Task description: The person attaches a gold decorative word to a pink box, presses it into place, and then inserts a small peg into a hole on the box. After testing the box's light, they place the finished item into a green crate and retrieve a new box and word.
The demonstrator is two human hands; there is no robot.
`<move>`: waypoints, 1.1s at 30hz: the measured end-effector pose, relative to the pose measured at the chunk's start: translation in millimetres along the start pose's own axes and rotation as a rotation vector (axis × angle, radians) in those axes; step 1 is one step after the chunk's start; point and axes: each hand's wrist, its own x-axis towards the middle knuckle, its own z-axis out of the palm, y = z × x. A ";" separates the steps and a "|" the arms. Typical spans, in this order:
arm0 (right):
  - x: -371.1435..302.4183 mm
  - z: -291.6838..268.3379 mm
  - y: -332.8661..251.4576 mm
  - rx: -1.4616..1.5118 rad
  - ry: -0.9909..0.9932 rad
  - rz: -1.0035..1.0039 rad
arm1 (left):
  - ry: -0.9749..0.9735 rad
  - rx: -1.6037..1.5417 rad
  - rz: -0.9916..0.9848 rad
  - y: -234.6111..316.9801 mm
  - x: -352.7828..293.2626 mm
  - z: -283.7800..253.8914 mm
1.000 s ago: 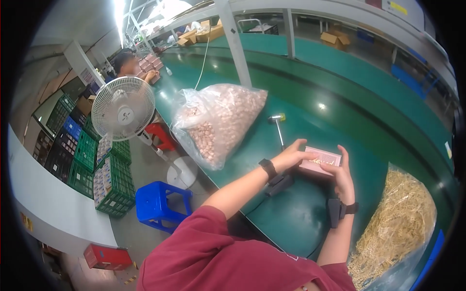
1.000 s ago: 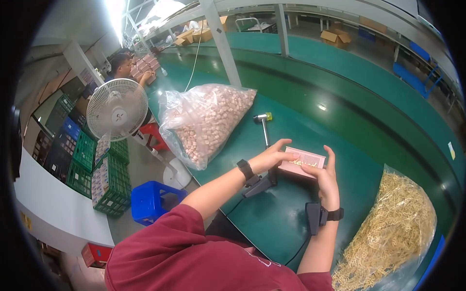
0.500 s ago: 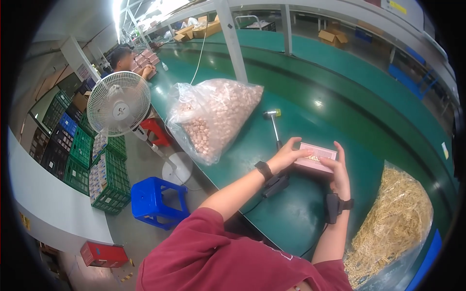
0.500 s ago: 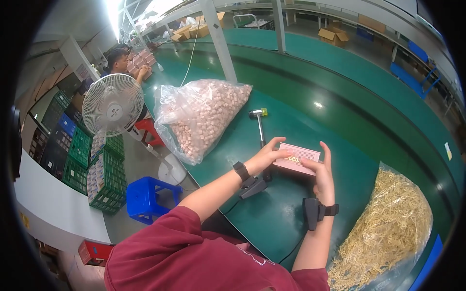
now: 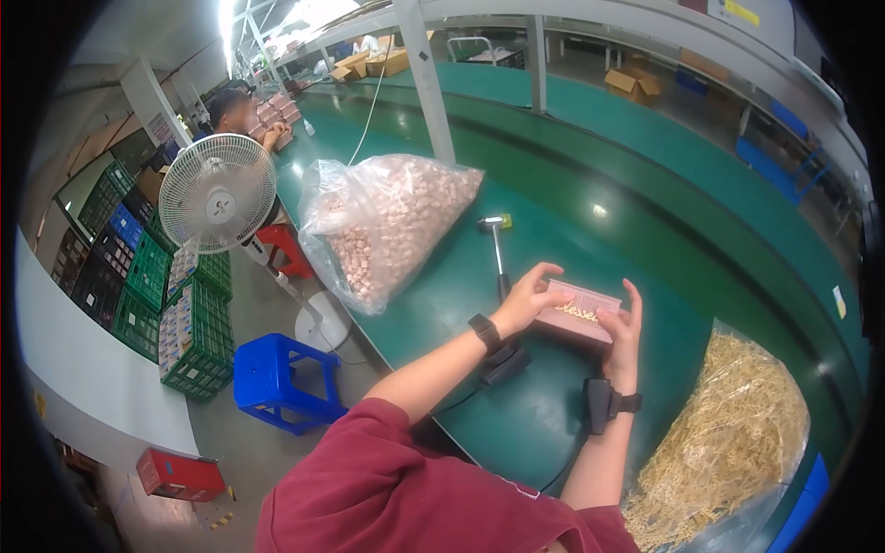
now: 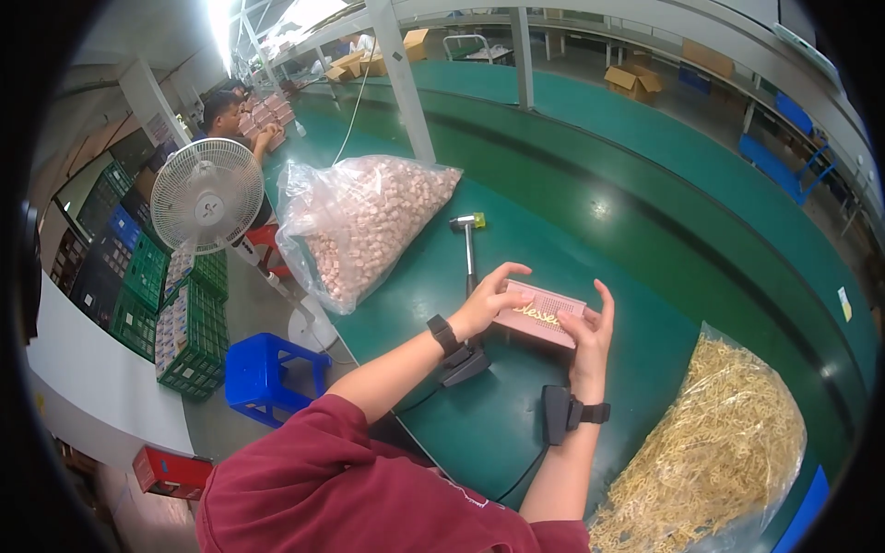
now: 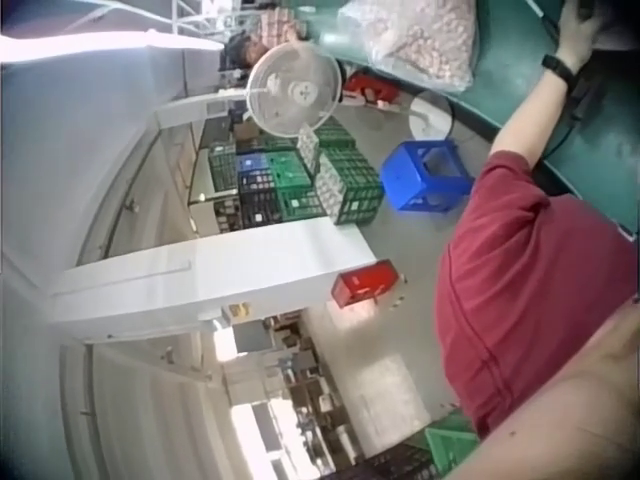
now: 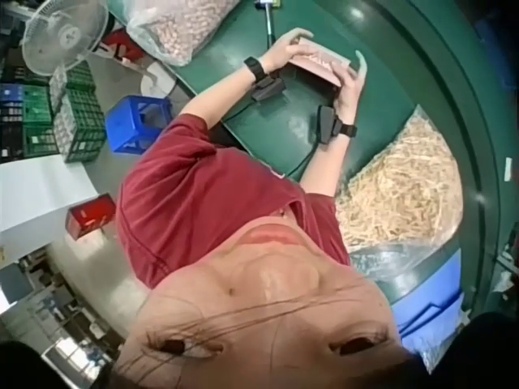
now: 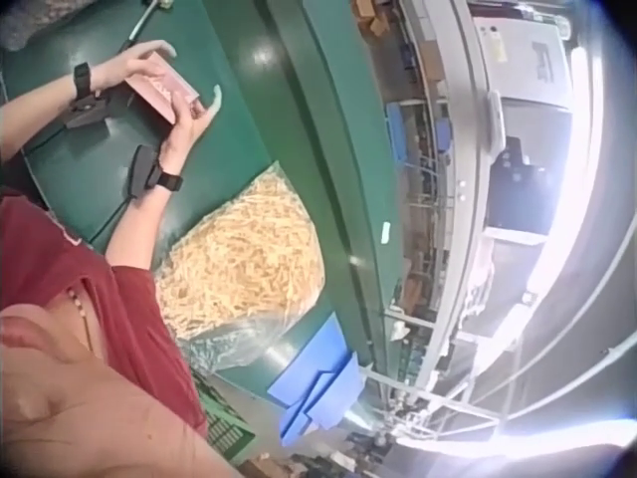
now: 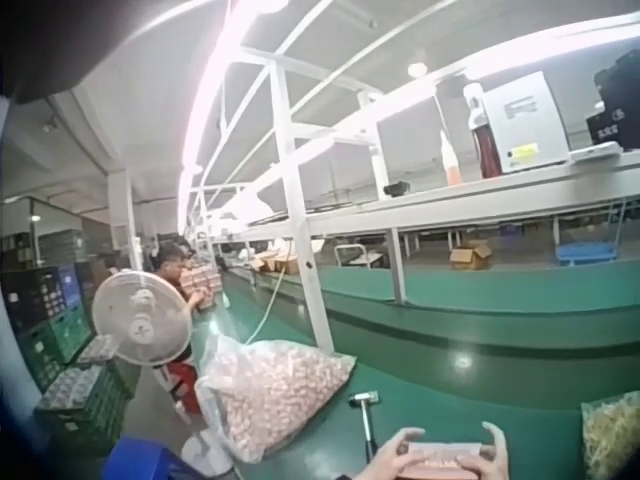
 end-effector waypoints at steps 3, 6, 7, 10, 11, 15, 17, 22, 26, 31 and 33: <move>-0.3 -4.2 1.9 -0.015 -0.004 -0.058 | -0.034 0.060 -0.028 7.8 2.6 3.1; 9.2 -20.2 8.9 0.063 -0.067 -0.143 | -0.055 0.031 -0.070 7.2 9.8 2.2; 14.0 -28.3 12.8 0.140 -0.131 -0.203 | -0.057 -0.034 -0.093 5.3 14.6 2.5; 15.5 -25.1 9.2 0.219 -0.141 -0.311 | -0.120 -0.329 -0.163 11.1 22.7 6.4; 12.7 -14.4 3.2 0.213 -0.111 -0.354 | -0.153 -0.568 -0.199 16.8 20.4 9.5; 20.6 -19.8 5.2 -0.069 -0.002 -0.520 | -0.280 -0.889 -0.247 12.7 28.7 20.1; 21.2 -20.6 4.6 -0.211 0.046 -0.565 | -0.331 -0.932 -0.262 13.5 34.4 21.6; 11.8 -13.9 -2.2 -0.286 0.230 -0.595 | 0.235 0.450 0.192 19.1 46.7 -10.5; 14.6 -15.9 5.1 -0.614 0.322 -0.717 | 0.192 0.446 0.383 60.6 32.4 8.3; 14.9 -7.4 12.2 -0.736 0.296 -0.828 | 0.086 0.662 0.546 81.3 11.8 37.4; 15.2 -5.7 13.1 -0.743 0.290 -0.828 | 0.033 0.635 0.548 83.9 8.4 42.3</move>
